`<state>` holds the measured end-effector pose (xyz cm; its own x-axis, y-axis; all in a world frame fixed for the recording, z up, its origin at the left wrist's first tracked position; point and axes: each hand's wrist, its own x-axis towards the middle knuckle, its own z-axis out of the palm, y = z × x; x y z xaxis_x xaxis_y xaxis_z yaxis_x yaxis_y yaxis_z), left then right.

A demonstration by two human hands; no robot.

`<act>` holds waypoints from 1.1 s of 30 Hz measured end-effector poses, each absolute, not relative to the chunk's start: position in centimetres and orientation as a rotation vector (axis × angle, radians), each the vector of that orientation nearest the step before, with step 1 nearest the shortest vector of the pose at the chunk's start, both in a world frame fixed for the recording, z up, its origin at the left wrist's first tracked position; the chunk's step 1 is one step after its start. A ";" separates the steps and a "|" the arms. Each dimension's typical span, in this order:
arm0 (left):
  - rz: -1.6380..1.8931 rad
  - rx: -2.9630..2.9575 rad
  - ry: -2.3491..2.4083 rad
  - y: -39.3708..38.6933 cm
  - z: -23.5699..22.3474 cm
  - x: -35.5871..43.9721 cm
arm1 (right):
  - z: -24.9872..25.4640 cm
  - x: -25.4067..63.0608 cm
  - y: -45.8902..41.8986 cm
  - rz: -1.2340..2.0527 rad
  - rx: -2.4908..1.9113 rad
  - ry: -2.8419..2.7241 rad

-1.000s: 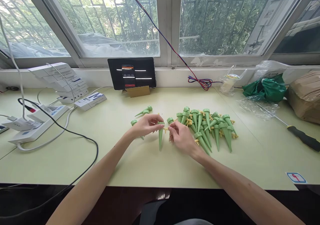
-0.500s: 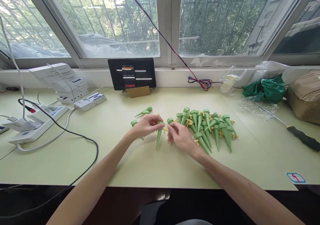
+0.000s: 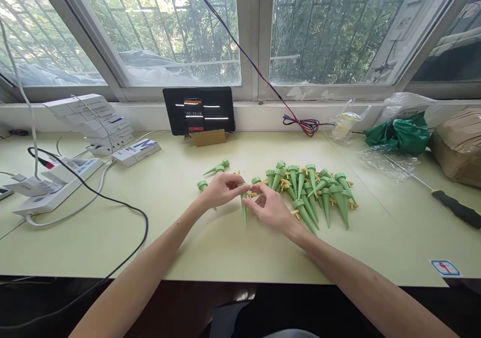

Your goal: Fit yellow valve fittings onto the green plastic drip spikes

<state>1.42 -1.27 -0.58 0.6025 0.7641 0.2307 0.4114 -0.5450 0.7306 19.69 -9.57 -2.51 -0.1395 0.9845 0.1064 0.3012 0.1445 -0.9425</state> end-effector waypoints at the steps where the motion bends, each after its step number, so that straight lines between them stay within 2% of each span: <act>1: 0.733 2.219 0.929 -1.3 -0.6 1.5 | -2.5 19.7 -9.6 1.022 -1.297 -1.598; 15: 0.798 2.280 0.929 -1.6 -1.0 1.9 | -3.6 19.2 -9.6 0.746 -1.243 -1.747; 29: 0.888 2.225 0.995 -1.3 -0.4 1.6 | -3.1 19.2 -9.7 0.647 -1.237 -1.800; 33: 0.936 2.206 1.079 -1.0 -0.3 1.3 | -2.3 20.3 -9.2 0.446 -1.230 -1.787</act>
<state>1.27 -1.01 -0.26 0.4472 0.8197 0.3578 0.4696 -0.5557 0.6861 20.26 -9.17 -2.28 -0.1064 0.8782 0.4663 0.5562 0.4413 -0.7042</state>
